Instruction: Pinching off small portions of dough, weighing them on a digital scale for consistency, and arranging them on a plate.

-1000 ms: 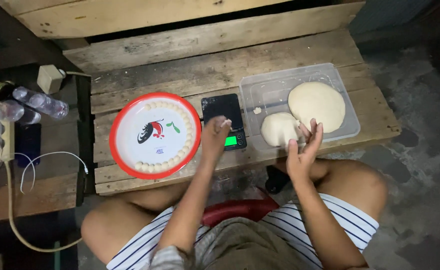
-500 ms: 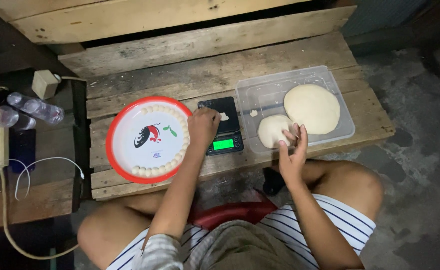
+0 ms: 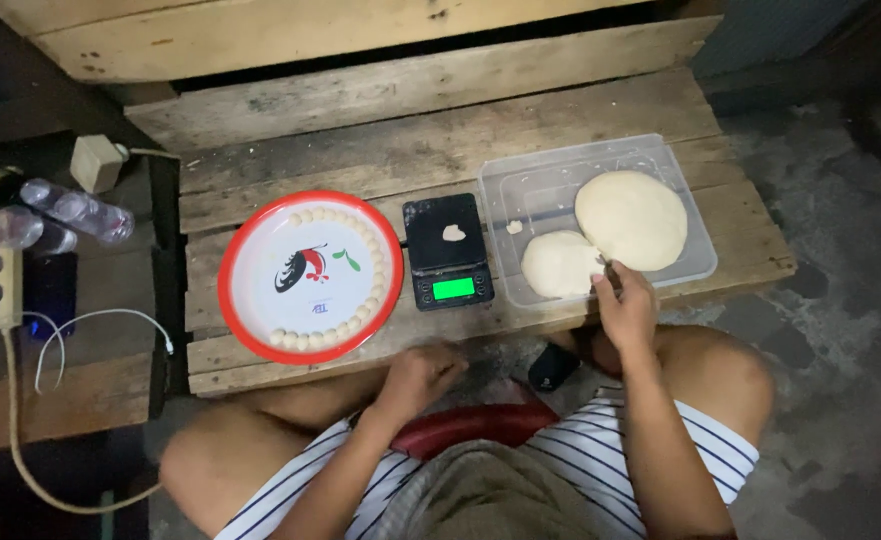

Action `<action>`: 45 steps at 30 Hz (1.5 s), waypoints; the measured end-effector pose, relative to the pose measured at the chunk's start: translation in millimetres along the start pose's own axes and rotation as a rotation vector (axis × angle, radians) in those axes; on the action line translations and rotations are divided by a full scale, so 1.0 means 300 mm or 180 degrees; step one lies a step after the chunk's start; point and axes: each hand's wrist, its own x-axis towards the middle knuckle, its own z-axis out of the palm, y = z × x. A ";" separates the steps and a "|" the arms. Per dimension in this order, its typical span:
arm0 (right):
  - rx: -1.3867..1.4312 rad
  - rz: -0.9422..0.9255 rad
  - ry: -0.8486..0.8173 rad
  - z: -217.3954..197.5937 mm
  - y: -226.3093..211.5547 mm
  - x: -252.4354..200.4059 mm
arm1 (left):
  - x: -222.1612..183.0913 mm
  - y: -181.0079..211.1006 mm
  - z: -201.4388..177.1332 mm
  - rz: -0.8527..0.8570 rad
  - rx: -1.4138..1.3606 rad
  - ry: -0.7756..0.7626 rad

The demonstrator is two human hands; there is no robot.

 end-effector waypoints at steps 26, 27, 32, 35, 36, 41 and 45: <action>0.4527 0.1469 -0.0579 -0.104 -0.133 -0.005 | -0.064 -0.099 0.046 -0.0266 -0.0341 0.0162; 0.4847 0.1294 -0.0733 -0.132 -0.175 -0.028 | -0.063 -0.093 0.045 -0.0293 -0.0394 0.0134; 0.1487 -0.0021 0.0279 -0.092 -0.160 -0.031 | -0.053 -0.038 0.032 -0.0424 -0.0444 0.0031; 0.0643 -0.0152 0.0236 -0.022 -0.018 0.005 | -0.072 -0.062 0.052 -0.0518 -0.0441 -0.0044; 0.0766 0.0055 0.0039 0.012 0.025 0.024 | -0.075 -0.080 0.057 -0.0556 -0.0463 -0.0055; -0.0254 -0.0050 0.0229 0.018 0.015 0.032 | -0.077 -0.058 0.053 -0.0581 -0.0519 0.0058; -0.0956 -0.0225 0.0501 -0.021 -0.017 0.025 | -0.075 -0.085 0.064 -0.0527 -0.0396 0.0073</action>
